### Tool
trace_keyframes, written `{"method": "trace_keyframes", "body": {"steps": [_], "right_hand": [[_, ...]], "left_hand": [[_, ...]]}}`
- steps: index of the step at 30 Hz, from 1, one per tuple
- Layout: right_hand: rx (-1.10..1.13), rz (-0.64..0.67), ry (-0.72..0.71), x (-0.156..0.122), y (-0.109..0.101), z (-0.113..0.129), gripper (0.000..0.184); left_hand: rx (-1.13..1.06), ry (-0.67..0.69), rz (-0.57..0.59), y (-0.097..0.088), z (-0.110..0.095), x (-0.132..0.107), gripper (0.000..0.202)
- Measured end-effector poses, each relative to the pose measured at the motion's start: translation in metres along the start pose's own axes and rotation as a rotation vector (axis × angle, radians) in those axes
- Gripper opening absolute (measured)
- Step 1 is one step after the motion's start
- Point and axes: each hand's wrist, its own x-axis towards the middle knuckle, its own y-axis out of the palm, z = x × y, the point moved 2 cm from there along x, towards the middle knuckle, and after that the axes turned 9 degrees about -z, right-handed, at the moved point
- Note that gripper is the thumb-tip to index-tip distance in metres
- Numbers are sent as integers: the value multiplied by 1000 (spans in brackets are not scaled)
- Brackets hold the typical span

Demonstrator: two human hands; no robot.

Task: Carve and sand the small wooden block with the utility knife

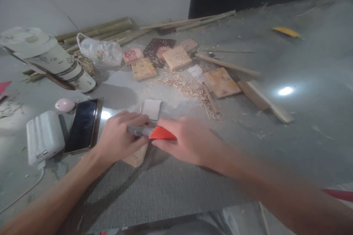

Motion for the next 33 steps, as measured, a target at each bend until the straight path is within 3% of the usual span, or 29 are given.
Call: {"method": "trace_keyframes", "body": {"steps": [33], "right_hand": [[24, 13, -23, 0, 1, -2, 21]], "left_hand": [[-29, -5, 33, -2, 1, 0, 34]]}}
